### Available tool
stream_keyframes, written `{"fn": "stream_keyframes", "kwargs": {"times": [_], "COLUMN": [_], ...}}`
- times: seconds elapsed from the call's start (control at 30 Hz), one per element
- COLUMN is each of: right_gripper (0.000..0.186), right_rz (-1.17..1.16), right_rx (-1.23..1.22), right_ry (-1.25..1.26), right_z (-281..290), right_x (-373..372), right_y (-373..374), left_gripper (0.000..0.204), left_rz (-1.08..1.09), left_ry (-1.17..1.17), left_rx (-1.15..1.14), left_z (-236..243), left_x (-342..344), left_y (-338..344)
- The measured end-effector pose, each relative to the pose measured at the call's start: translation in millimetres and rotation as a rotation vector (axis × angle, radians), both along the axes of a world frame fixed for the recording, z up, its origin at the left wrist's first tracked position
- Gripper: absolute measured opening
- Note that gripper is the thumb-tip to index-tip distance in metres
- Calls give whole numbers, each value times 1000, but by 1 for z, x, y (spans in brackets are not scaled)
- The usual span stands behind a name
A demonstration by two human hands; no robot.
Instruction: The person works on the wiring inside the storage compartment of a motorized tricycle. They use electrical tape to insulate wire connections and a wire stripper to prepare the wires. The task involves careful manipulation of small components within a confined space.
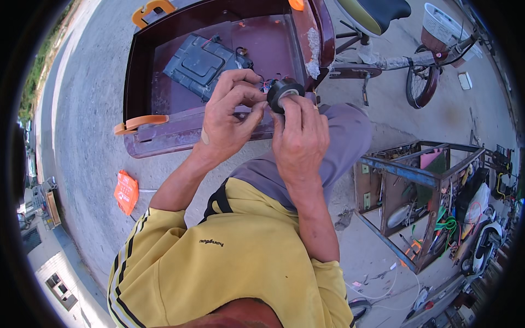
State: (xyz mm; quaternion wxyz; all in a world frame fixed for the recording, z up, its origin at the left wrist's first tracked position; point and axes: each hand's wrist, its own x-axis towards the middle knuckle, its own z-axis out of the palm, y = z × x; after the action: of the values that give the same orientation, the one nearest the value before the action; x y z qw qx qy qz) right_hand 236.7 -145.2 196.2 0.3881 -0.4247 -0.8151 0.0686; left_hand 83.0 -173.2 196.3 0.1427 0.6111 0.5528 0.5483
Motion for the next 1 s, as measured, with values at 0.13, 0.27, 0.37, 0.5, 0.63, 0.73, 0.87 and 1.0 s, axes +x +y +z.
{"fn": "stream_keyframes", "kwargs": {"times": [0.13,0.27,0.37,0.5,0.63,0.73,0.87,1.0], "right_gripper": [37,37,36,33,32,32,32,30], "right_rz": [31,88,114,119,43,96,118,77], "right_rx": [22,-68,-188,-319,-415,-414,-474,-571], "right_ry": [0,10,30,42,-10,-15,32,47], "right_z": [0,-1,-6,-8,-16,-21,-31,-34], "right_x": [-2,-2,-3,-7,2,11,18,20], "right_y": [1,2,3,2,8,8,7,5], "left_gripper": [21,24,23,22,15,15,15,14], "left_rz": [51,83,40,-70,-235,-285,-361,-370], "left_ry": [36,129,79,-129,-248,-321,-233,-199], "left_rx": [-31,-20,-58,-196,-432,-515,-502,-550], "left_z": [0,-8,-9,-11,-9,-13,-18,-15], "left_x": [4,0,-4,-6,-10,-16,-16,-16], "left_y": [0,1,1,-6,-16,-22,-23,-21]}}
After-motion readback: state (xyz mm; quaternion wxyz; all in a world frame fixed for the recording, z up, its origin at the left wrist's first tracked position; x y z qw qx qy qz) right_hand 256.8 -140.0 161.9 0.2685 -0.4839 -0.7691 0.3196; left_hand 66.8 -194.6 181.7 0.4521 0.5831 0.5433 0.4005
